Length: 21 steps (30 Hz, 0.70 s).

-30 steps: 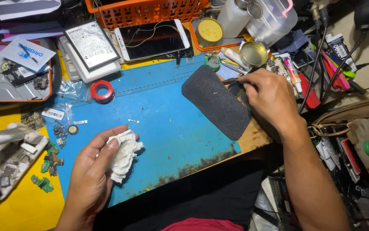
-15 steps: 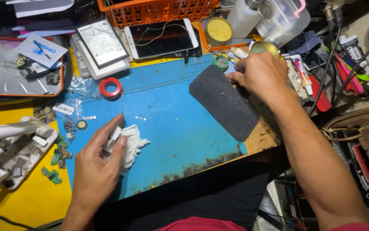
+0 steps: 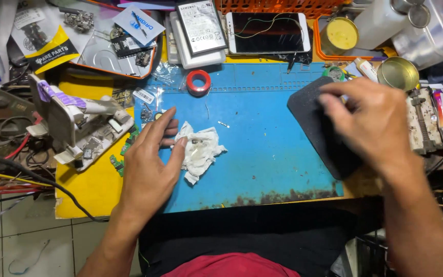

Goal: Cleaning small electronic components and a small screen/glass piece using a cloth and cleaning solution on a repair bench.

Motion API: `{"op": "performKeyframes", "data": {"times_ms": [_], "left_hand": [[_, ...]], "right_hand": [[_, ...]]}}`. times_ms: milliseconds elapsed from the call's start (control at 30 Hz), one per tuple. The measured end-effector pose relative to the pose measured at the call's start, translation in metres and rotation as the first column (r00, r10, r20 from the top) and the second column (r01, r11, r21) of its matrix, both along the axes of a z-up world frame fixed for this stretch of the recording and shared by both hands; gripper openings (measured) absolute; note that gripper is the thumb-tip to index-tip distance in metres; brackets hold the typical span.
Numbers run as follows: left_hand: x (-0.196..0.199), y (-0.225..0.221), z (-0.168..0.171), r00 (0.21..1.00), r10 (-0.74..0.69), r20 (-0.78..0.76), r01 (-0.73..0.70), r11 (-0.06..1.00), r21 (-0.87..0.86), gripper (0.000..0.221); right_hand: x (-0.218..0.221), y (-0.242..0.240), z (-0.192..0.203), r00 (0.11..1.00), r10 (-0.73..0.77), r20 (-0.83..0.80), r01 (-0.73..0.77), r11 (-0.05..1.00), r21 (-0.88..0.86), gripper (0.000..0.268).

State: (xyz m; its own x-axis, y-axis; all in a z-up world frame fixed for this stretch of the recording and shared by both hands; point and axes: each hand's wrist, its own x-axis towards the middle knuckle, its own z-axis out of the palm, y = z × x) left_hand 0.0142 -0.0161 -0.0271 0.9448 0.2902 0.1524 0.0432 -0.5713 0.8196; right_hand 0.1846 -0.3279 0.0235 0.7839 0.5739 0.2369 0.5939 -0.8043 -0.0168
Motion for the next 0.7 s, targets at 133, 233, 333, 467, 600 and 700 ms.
{"op": "performKeyframes", "data": {"times_ms": [133, 233, 333, 467, 600, 700], "left_hand": [[0.006, 0.001, -0.018, 1.0, -0.019, -0.015, 0.02, 0.992, 0.124, 0.047], [0.011, -0.003, 0.008, 0.999, -0.046, -0.016, 0.047, 0.997, 0.064, 0.044], [0.01, 0.002, -0.002, 0.999, -0.023, 0.032, 0.021, 0.997, 0.075, 0.042], [0.009, 0.006, -0.005, 0.999, 0.02, 0.043, -0.024, 0.995, 0.098, 0.042], [0.009, 0.006, -0.008, 0.997, 0.028, 0.066, -0.037, 0.991, 0.129, 0.039], [0.008, 0.007, -0.003, 0.994, 0.012, 0.111, -0.031, 0.985, 0.167, 0.039]], "right_hand": [[-0.052, 0.081, -0.019, 0.902, 0.363, -0.234, -0.284, 0.906, 0.314, 0.027], [-0.057, 0.132, -0.021, 0.867, 0.335, -0.369, -0.195, 0.909, 0.368, 0.023], [-0.057, 0.147, -0.019, 0.84, 0.315, -0.443, -0.2, 0.937, 0.288, 0.01], [-0.051, 0.147, -0.034, 0.873, 0.248, -0.419, -0.162, 0.959, 0.231, 0.009], [-0.05, 0.145, -0.038, 0.913, 0.216, -0.347, -0.114, 0.95, 0.292, 0.007], [-0.06, 0.14, -0.034, 0.917, 0.307, -0.253, -0.19, 0.896, 0.4, 0.006]]}}
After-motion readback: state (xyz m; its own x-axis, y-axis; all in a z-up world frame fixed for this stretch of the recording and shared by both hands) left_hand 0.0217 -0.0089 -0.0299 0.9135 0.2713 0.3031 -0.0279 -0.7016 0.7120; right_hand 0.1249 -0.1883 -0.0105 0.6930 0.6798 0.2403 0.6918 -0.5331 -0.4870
